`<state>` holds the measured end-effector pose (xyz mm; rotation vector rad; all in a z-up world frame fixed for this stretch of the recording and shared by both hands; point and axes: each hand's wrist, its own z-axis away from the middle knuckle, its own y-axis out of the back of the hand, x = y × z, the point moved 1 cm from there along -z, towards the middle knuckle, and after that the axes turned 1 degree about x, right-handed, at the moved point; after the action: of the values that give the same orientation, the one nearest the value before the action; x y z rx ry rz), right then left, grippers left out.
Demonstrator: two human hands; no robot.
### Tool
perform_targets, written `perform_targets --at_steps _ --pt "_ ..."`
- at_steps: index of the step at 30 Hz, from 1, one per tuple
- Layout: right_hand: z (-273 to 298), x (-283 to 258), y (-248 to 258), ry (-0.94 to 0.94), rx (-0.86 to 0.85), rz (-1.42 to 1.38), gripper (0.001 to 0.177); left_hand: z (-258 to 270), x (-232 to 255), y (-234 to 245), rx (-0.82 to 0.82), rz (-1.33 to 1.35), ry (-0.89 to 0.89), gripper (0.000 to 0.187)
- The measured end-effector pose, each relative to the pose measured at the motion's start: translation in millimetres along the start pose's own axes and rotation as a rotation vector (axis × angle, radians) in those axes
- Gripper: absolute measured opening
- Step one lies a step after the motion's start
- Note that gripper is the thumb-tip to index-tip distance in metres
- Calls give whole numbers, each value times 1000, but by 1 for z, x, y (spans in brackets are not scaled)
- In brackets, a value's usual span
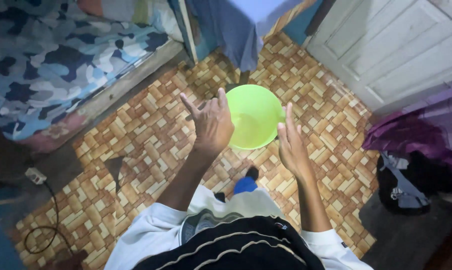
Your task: Organizing various tableware items including a pitcher, cup, glass, plate, and forks on a table.
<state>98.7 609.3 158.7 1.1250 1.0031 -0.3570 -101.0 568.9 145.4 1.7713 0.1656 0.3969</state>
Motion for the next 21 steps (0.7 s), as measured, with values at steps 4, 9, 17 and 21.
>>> perform_targets --at_steps 4,9,17,21 --pt "-61 -2 35 48 25 -1 67 -67 19 -4 -17 55 20 59" --pt "-141 3 96 115 27 33 65 -156 49 -11 17 99 15 59" --pt "-266 -11 162 191 57 87 63 -285 81 -14 125 138 70 56" --pt "-332 -11 171 266 37 69 63 -346 78 -24 204 123 85 60"
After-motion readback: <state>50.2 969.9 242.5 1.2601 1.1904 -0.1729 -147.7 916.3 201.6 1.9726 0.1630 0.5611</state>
